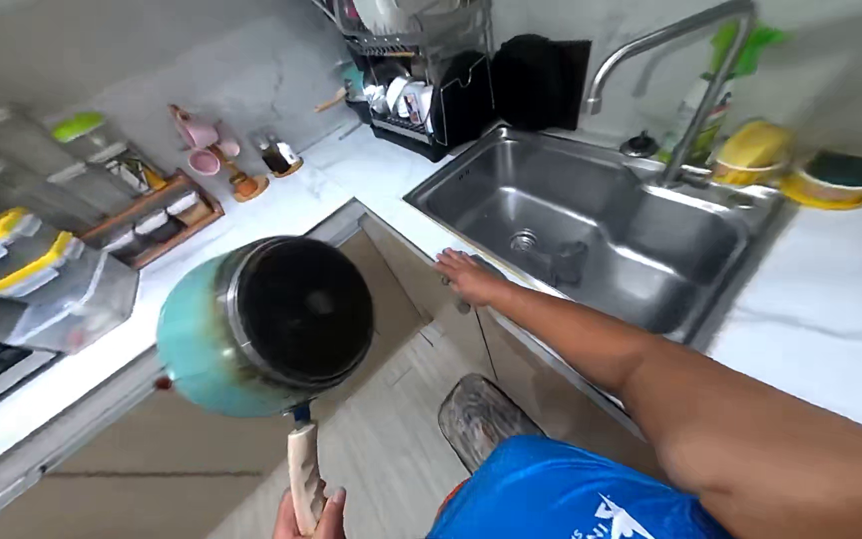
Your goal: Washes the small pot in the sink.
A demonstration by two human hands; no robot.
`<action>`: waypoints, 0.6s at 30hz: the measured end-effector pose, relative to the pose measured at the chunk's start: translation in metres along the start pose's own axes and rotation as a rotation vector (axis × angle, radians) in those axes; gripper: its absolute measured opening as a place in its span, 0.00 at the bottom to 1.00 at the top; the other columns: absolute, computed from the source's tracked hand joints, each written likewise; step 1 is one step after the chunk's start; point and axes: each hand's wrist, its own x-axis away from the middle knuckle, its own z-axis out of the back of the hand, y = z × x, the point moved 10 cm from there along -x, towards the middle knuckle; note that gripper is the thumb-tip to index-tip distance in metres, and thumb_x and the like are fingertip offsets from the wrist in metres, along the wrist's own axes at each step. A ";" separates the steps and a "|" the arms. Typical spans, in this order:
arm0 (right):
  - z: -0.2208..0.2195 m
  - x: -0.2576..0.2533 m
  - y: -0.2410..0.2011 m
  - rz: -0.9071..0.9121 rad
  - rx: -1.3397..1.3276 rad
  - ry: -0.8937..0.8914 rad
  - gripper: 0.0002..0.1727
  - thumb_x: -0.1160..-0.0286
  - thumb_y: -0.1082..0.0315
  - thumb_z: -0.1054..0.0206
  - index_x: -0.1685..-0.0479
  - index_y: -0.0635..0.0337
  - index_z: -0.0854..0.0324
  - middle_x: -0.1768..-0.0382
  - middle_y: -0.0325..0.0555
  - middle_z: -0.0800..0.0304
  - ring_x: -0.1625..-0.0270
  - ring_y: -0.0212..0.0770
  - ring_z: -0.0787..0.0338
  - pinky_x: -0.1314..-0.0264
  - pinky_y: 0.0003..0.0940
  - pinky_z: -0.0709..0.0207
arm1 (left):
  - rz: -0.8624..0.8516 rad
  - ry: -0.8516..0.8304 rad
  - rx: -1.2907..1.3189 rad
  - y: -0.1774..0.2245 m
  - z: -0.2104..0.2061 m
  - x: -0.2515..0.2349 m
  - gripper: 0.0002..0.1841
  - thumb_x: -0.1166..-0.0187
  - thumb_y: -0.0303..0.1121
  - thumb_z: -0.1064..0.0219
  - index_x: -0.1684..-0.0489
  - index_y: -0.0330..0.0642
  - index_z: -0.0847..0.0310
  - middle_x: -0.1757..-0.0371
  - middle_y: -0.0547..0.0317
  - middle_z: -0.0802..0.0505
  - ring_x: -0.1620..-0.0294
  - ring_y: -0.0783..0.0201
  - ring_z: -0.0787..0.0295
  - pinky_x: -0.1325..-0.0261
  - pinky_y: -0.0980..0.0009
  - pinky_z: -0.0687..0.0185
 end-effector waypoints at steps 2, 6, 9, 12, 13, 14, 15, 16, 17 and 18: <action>0.001 -0.062 0.005 0.041 -0.037 0.017 0.28 0.15 0.70 0.40 0.14 0.56 0.30 0.10 0.53 0.37 0.05 0.56 0.47 0.05 0.59 0.56 | -0.111 0.022 -0.156 0.019 -0.022 -0.065 0.22 0.27 0.28 0.29 0.38 0.31 0.30 0.75 0.64 0.17 0.87 0.73 0.23 0.84 0.72 0.20; 0.007 -0.104 0.010 -0.249 -0.296 -0.020 0.25 0.25 0.69 0.28 0.28 0.65 0.21 0.31 0.61 0.15 0.27 0.58 0.16 0.22 0.59 0.26 | -0.179 -0.131 -0.272 0.072 -0.088 -0.169 0.24 0.35 0.25 0.24 0.39 0.32 0.24 0.69 0.57 0.15 0.80 0.70 0.22 0.77 0.69 0.21; 0.015 -0.133 0.017 -0.252 -0.335 -0.038 0.25 0.09 0.62 0.45 0.21 0.66 0.26 0.29 0.67 0.17 0.24 0.59 0.18 0.19 0.56 0.30 | -0.288 -0.270 -0.357 0.119 -0.145 -0.250 0.24 0.36 0.24 0.23 0.38 0.36 0.21 0.65 0.56 0.11 0.73 0.68 0.17 0.68 0.67 0.17; 0.014 -0.149 0.061 -0.318 -0.418 0.052 0.23 0.06 0.64 0.52 0.17 0.57 0.28 0.29 0.62 0.16 0.29 0.55 0.15 0.25 0.54 0.24 | -0.425 -0.428 -0.406 0.136 -0.200 -0.320 0.22 0.33 0.25 0.22 0.40 0.36 0.19 0.63 0.55 0.10 0.68 0.68 0.14 0.62 0.66 0.16; 0.027 -0.134 0.078 -0.408 -0.435 0.098 0.22 0.06 0.64 0.50 0.20 0.57 0.26 0.31 0.61 0.15 0.31 0.54 0.14 0.27 0.54 0.23 | -0.470 -0.472 -0.410 0.141 -0.217 -0.339 0.21 0.33 0.25 0.21 0.41 0.36 0.19 0.63 0.56 0.10 0.68 0.68 0.14 0.61 0.68 0.16; 0.049 -0.113 0.098 -0.497 -0.377 0.146 0.21 0.09 0.67 0.46 0.22 0.61 0.23 0.30 0.64 0.16 0.28 0.59 0.16 0.23 0.59 0.27 | -0.497 -0.515 -0.405 0.144 -0.234 -0.357 0.21 0.33 0.25 0.21 0.41 0.36 0.19 0.62 0.55 0.10 0.67 0.68 0.14 0.60 0.67 0.16; 0.072 -0.088 0.121 -0.582 -0.328 0.198 0.20 0.12 0.69 0.42 0.27 0.67 0.21 0.31 0.68 0.16 0.26 0.63 0.17 0.21 0.62 0.30 | -0.508 -0.557 -0.397 0.146 -0.249 -0.373 0.22 0.34 0.24 0.21 0.40 0.35 0.19 0.62 0.53 0.09 0.67 0.65 0.13 0.59 0.64 0.15; 0.093 -0.060 0.146 -0.652 -0.303 0.288 0.18 0.15 0.72 0.39 0.31 0.69 0.19 0.34 0.68 0.14 0.29 0.64 0.16 0.23 0.63 0.29 | -0.506 -0.600 -0.396 0.146 -0.263 -0.388 0.23 0.34 0.23 0.22 0.39 0.34 0.20 0.61 0.52 0.09 0.66 0.64 0.13 0.59 0.62 0.15; 0.111 -0.030 0.172 -0.725 -0.282 0.385 0.16 0.18 0.75 0.37 0.35 0.68 0.17 0.37 0.67 0.12 0.33 0.64 0.13 0.27 0.64 0.25 | -0.500 -0.636 -0.396 0.144 -0.275 -0.400 0.24 0.34 0.22 0.23 0.38 0.34 0.21 0.62 0.51 0.09 0.66 0.63 0.13 0.59 0.60 0.15; 0.125 0.002 0.201 -0.786 -0.244 0.473 0.16 0.18 0.76 0.38 0.36 0.66 0.15 0.39 0.66 0.11 0.35 0.65 0.12 0.28 0.66 0.24 | -0.494 -0.667 -0.395 0.141 -0.289 -0.412 0.24 0.35 0.21 0.23 0.37 0.35 0.22 0.63 0.51 0.09 0.69 0.63 0.13 0.62 0.60 0.16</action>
